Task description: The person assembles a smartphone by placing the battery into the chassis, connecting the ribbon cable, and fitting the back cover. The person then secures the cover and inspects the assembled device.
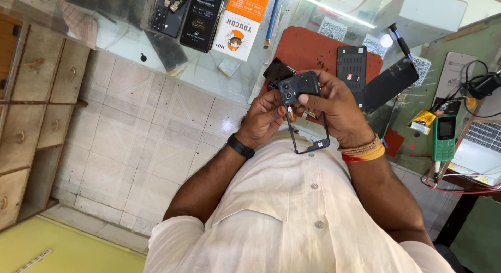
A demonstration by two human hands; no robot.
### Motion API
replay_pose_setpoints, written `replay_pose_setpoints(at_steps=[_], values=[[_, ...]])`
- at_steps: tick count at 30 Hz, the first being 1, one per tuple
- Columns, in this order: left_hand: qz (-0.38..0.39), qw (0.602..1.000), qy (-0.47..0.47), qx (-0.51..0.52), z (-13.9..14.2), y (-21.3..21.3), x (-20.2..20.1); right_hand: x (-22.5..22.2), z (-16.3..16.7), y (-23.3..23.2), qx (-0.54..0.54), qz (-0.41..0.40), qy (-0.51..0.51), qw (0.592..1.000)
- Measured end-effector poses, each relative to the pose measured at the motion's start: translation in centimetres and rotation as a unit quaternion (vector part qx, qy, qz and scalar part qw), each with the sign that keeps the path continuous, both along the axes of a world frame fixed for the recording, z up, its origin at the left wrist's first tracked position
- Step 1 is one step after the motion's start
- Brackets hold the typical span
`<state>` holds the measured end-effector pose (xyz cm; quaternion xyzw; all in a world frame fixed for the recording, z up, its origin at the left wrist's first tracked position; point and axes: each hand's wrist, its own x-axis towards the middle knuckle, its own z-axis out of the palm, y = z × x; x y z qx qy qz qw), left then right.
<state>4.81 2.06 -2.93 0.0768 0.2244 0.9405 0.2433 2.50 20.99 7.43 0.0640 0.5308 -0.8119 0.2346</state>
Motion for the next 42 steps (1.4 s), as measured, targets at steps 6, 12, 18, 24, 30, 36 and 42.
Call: replay_pose_setpoints(at_steps=[6, 12, 18, 24, 30, 36, 42], values=[[-0.007, 1.0, -0.014, -0.001, 0.0, -0.1, 0.0, 0.0, 0.1, -0.5, 0.01, -0.01, -0.021, 1.0], [-0.006, 1.0, -0.01, -0.006, -0.1, 0.0, 0.2, -0.1, -0.2, -0.5, 0.01, -0.015, -0.044, 0.999], [0.001, 1.0, -0.004, -0.009, -0.1, 0.2, 0.3, 0.1, -0.7, 0.0, -0.002, -0.003, -0.051, 0.999], [0.003, 1.0, 0.006, -0.006, 0.1, 0.4, 0.4, 0.3, -0.5, 0.3, -0.007, -0.003, -0.064, 0.998], [0.013, 1.0, 0.0, -0.023, 0.0, 0.6, 0.4, 0.3, -0.4, 0.2, -0.001, -0.013, -0.023, 1.0], [0.066, 0.997, -0.003, -0.032, -0.3, 0.5, 0.1, 0.9, -0.2, 0.3, 0.129, -0.059, 0.063, 0.988], [0.117, 0.992, 0.017, -0.034, -0.1, 0.6, -0.3, 4.2, 1.5, -0.5, 0.454, -0.159, 0.34, 0.808]])
